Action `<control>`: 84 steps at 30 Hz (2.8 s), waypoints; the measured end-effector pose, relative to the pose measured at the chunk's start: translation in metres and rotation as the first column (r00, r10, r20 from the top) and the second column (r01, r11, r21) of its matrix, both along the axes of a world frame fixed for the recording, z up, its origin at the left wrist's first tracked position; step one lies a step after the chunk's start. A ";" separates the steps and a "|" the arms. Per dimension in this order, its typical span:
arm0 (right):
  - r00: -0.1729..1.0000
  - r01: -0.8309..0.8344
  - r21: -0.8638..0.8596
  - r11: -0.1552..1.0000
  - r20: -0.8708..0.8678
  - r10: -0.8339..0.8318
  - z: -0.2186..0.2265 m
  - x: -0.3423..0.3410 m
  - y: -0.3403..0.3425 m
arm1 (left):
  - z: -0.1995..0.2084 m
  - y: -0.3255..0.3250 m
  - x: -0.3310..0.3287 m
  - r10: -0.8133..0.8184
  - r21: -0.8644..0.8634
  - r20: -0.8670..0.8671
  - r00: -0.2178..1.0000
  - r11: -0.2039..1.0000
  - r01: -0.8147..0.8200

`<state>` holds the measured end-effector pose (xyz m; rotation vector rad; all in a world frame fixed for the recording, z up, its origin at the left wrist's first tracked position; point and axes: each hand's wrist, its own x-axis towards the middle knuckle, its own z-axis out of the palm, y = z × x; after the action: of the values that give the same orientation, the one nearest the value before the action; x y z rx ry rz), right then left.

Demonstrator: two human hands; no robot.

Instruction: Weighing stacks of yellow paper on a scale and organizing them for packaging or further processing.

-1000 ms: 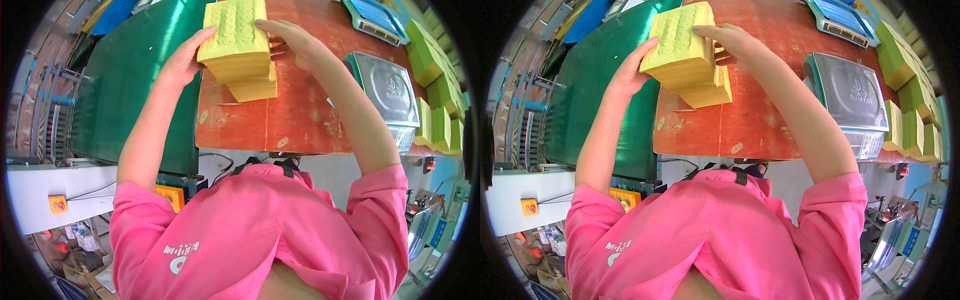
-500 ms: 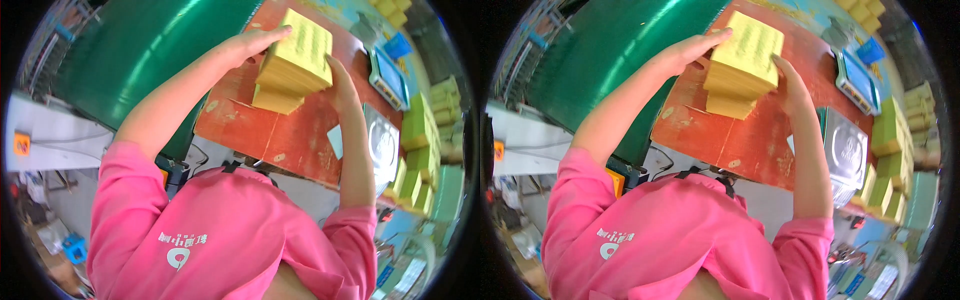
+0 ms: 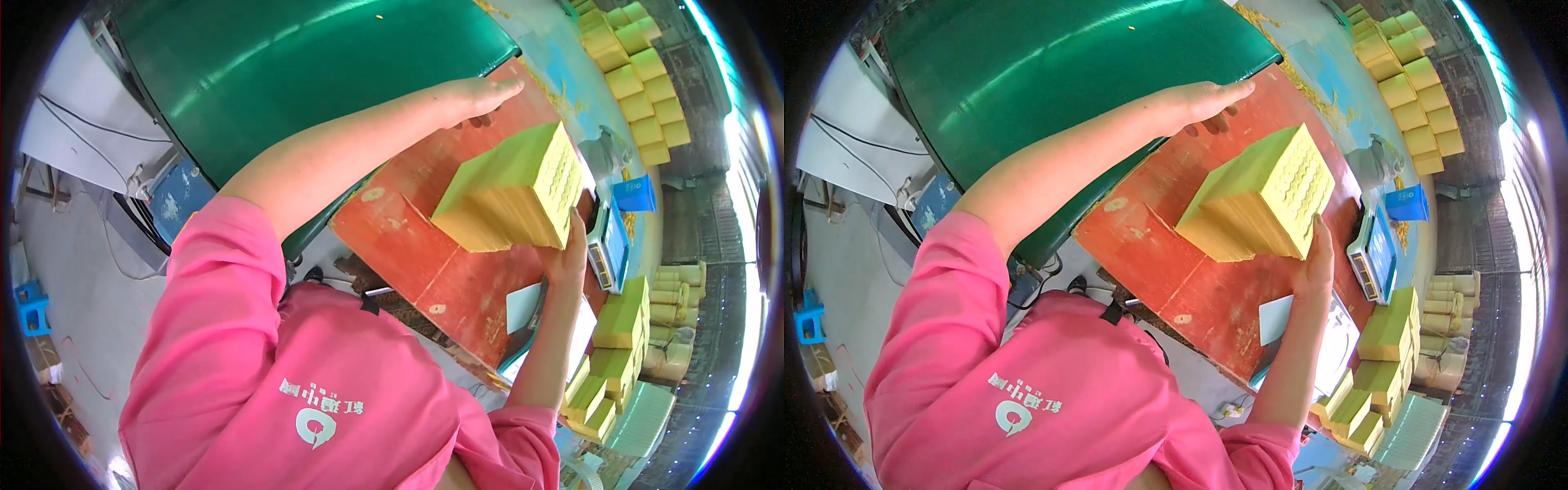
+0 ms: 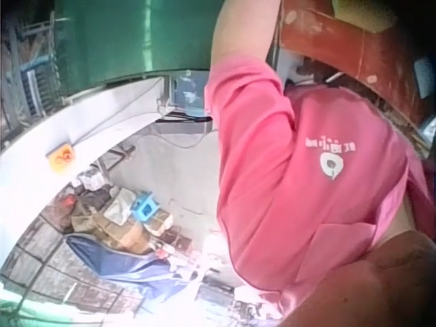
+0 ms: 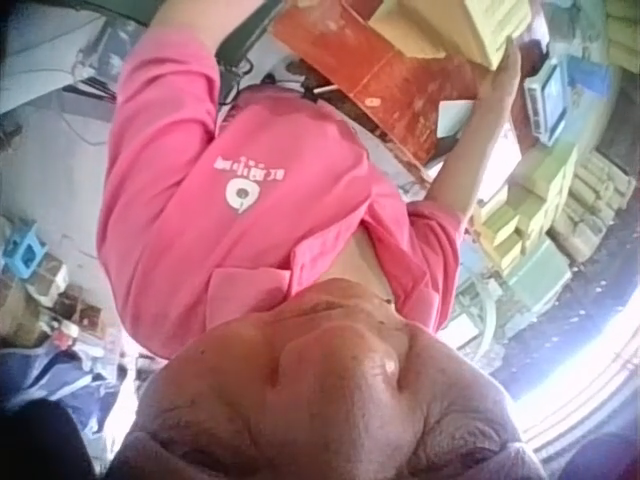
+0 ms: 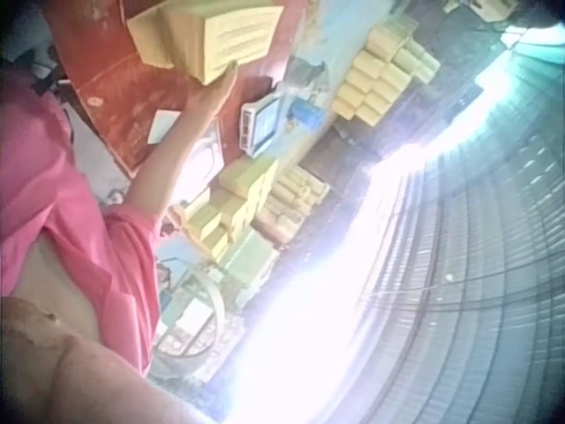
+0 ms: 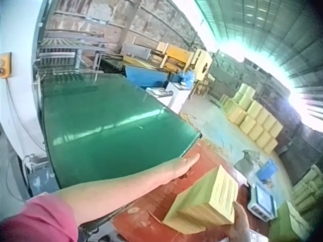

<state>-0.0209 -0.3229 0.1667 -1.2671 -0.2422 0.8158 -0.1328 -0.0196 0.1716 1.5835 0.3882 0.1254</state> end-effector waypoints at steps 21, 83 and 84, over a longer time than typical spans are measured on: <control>1.000 -0.012 0.047 0.999 -0.018 0.013 -0.005 0.000 -0.005 | -0.011 -0.038 -0.004 -0.116 -0.292 0.084 0.990 0.947 0.135; 0.927 0.271 -0.129 0.954 0.301 -0.223 -0.052 -0.036 0.002 | 0.019 -0.080 0.009 -0.145 -0.516 0.018 0.989 0.846 0.134; 0.919 0.274 -0.096 0.957 0.319 -0.231 -0.049 -0.036 0.004 | 0.027 -0.078 0.009 -0.196 -0.475 -0.022 0.980 0.865 0.163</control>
<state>-0.0568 -0.3193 0.1173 -1.5208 -0.2654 0.4165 -0.1238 -0.0980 0.1986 1.1318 0.2942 -0.1616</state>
